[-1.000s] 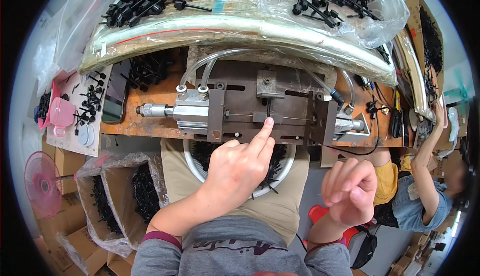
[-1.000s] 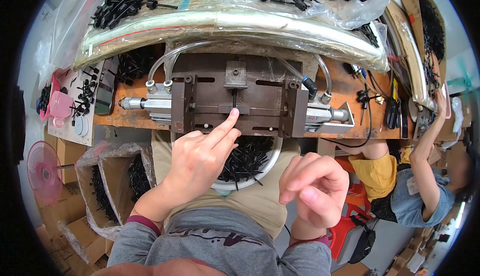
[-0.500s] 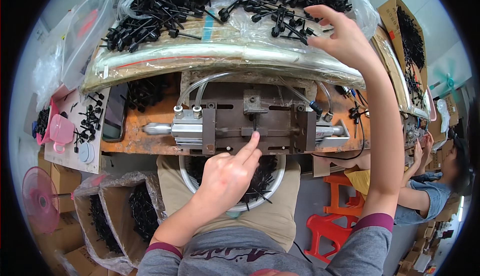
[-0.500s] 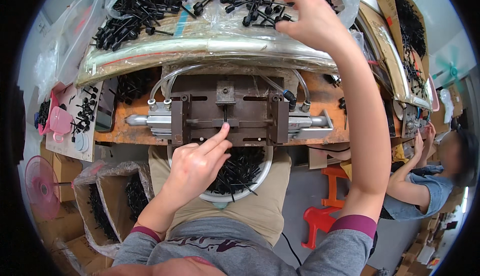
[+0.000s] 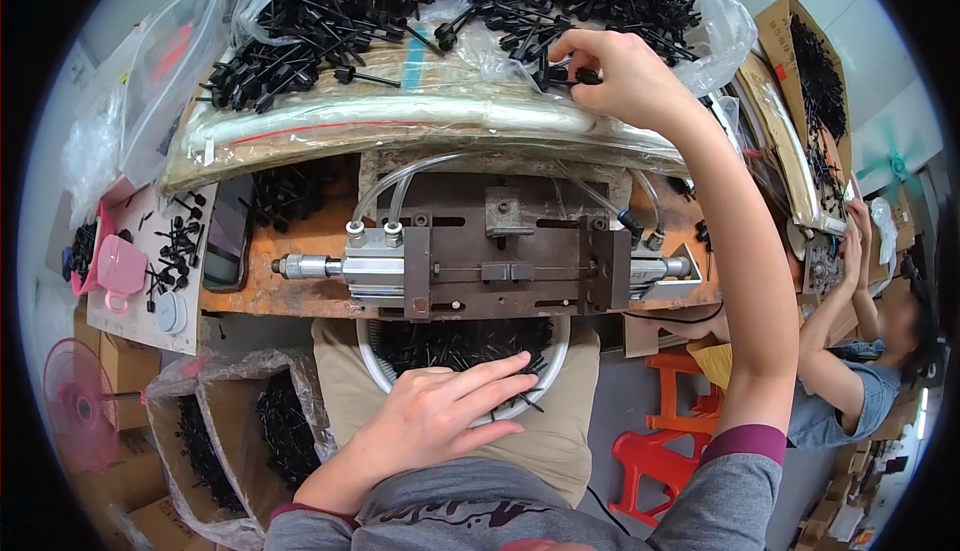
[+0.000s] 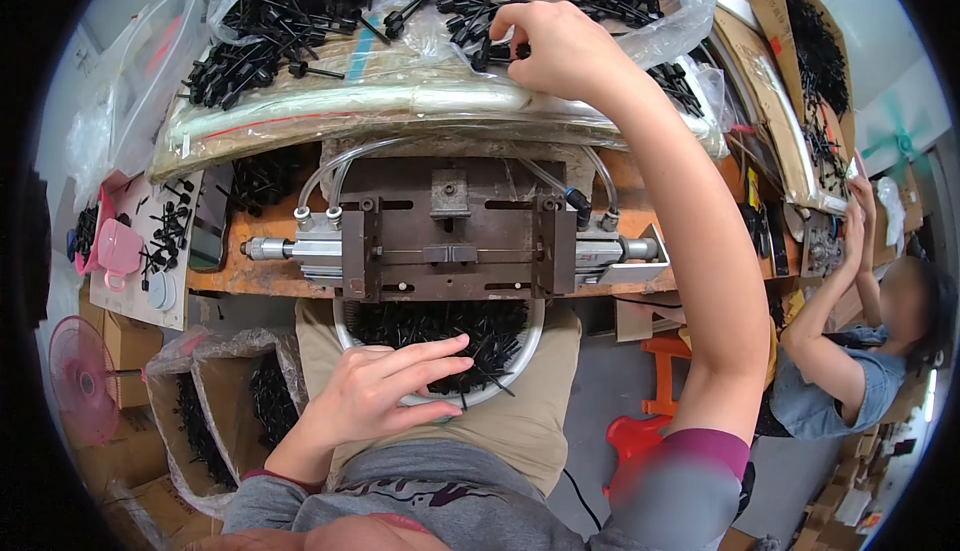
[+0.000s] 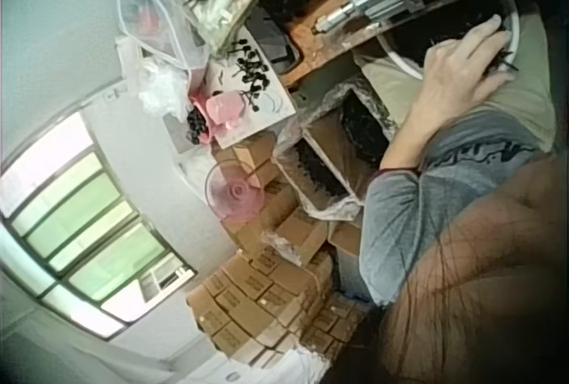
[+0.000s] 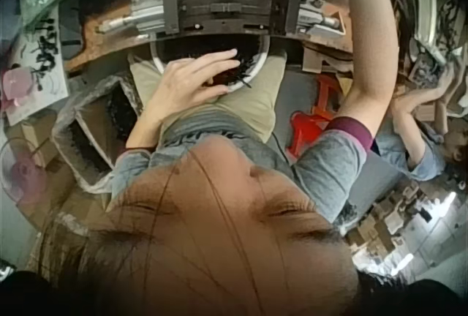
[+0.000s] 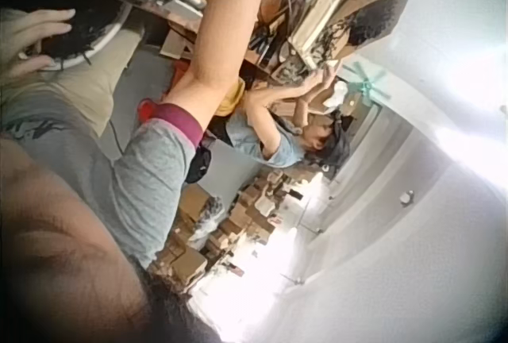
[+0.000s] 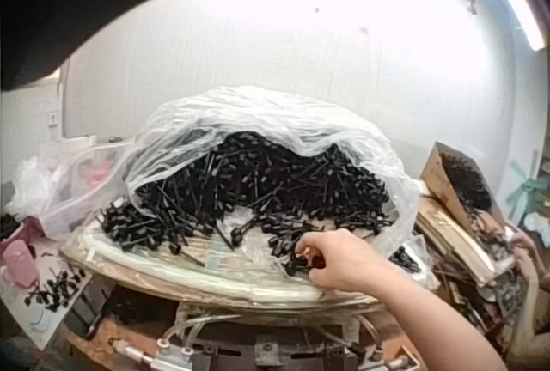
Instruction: Assembling small black plastic parts using a pneumatic jig.
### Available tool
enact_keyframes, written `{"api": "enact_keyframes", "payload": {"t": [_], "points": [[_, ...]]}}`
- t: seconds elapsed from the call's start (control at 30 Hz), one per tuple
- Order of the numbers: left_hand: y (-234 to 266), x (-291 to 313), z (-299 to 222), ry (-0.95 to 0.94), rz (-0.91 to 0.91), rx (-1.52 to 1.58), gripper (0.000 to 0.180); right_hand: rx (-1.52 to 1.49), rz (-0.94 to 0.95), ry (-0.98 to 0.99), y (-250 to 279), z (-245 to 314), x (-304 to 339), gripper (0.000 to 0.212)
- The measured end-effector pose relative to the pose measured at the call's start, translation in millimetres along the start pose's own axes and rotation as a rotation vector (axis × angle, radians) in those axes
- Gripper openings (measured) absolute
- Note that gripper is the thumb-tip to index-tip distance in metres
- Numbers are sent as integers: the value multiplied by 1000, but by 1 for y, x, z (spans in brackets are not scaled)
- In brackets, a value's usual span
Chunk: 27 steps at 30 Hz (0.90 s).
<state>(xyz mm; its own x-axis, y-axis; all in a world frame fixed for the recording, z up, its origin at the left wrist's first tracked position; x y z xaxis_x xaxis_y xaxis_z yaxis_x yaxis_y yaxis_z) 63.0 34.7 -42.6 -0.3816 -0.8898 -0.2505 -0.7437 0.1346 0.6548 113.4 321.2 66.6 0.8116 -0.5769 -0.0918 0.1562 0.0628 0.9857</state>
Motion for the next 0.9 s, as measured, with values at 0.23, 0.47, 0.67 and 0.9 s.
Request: {"api": "enact_keyframes", "payload": {"t": [0.23, 0.47, 0.67, 0.9], "points": [[-12, -3, -8, -77, 37, -39, 54, 439, 45, 23, 2, 10, -19, 56], [-13, 2, -11, -102, 25, 10, 53, 371, 156, -11, -4, 7, -25, 54], [-15, 3, -13, -122, 30, 31, 50, 279, 120, 9, 2, 11, -20, 37], [-15, 4, -14, -146, -28, 11, 48, 128, -9, 73, 14, 13, -34, 29]]}}
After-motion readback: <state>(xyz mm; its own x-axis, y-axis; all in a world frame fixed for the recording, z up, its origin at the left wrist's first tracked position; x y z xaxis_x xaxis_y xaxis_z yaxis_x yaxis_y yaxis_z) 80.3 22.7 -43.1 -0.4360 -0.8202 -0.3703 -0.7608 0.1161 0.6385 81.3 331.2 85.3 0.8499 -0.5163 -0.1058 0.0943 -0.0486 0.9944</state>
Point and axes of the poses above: each hand's wrist, its own x-axis away from the middle knuckle, its own y-axis out of the back of the hand, z = x × y, the point moved 7 cm from there along -x, towards the middle knuckle, and after that the axes turned 7 degrees about z, right-handed, at the moved point
